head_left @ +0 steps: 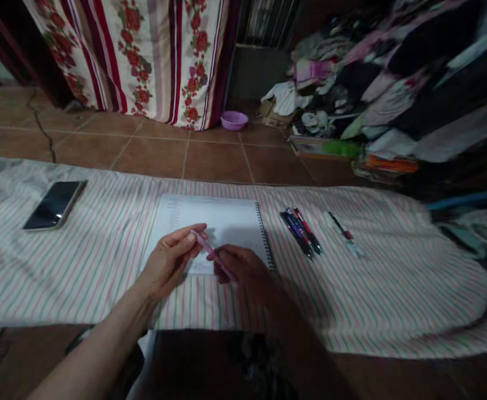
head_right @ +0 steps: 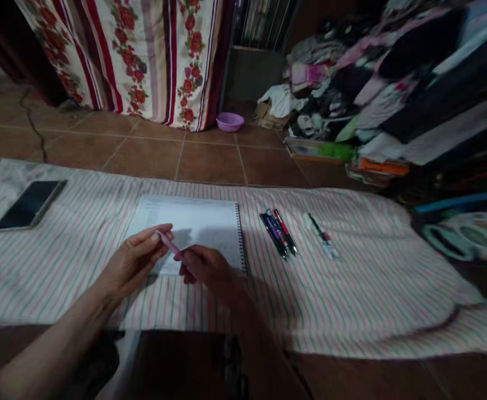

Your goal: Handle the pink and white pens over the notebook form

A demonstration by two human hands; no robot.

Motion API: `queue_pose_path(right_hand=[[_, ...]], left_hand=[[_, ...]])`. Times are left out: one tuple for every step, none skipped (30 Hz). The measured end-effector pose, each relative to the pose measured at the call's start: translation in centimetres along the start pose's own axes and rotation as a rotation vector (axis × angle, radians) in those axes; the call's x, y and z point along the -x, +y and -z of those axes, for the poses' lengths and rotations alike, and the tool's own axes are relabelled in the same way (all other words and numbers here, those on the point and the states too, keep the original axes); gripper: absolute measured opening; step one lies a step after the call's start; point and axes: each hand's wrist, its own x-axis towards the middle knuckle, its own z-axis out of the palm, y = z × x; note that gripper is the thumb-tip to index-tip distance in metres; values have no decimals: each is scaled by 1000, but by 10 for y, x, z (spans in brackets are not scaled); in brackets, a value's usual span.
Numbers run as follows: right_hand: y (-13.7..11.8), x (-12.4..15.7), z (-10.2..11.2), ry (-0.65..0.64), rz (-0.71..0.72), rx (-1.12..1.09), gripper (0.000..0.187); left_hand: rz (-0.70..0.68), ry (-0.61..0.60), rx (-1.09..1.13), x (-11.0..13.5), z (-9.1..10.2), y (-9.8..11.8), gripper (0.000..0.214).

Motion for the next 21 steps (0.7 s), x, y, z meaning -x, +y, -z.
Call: queue_pose_path(right_hand=[[-1,-1,-3,-19,11,-8,41],[-2,-2,-6,-36,20,-16,43],[-3,-3,-8,-51,26,-24,44],[-3,-4,-10,-63,30,-32,44],[-3,-5,-11,-71,30,-35,44],[-3,-5,-11,-77,28,-43,43],[-4,-5,-12,-86,23,-58,42],[-5,-4,-11,-103,22,-85,39],[-6,-3,-11,-125,25,-126,36],[-8,-1,-12,-150,29,-176,32],[-9,0,-12,-170,31,-228,29],[-11,2,-12,-182,32,-276,26],[-12,3,-13,-192,29,-316,24],[-13,4,-13,-206,23,-347,23],[-14,4,-14,-225,18,-371,23],[-14,4,-14,-250,16,-387,24],[-13,4,-14,-278,15,-400,25],[-12,4,-15,-305,16,-410,26],[-12,4,-15,-329,17,-422,27],[-11,3,-16,-351,17,-437,28],[-10,3,-17,-374,14,-457,29]], left_hand=[[24,-26,-17,0,-1,-4,30],[44,-52,-35,1,-2,-8,27],[59,-76,-54,1,-2,-11,26],[70,-100,-73,1,-2,-14,25],[78,-128,-92,2,-2,-15,24],[79,-149,-114,2,-1,-16,24],[72,-164,-138,1,0,-17,24],[58,-177,-162,1,1,-16,24],[39,-190,-186,1,3,-15,24],[17,-204,-206,1,4,-14,23],[-4,-219,-218,2,5,-12,22],[-22,-241,-224,2,6,-10,21],[-35,-270,-228,2,7,-9,21],[-46,-303,-235,3,7,-7,20],[-53,-339,-246,3,7,-6,20],[-60,-376,-261,4,7,-5,20],[-66,-412,-277,4,7,-3,19],[-71,-443,-291,5,7,-2,19],[-75,-468,-299,5,7,0,18],[-78,-489,-302,6,7,1,18],[-77,-509,-305,7,8,3,17]])
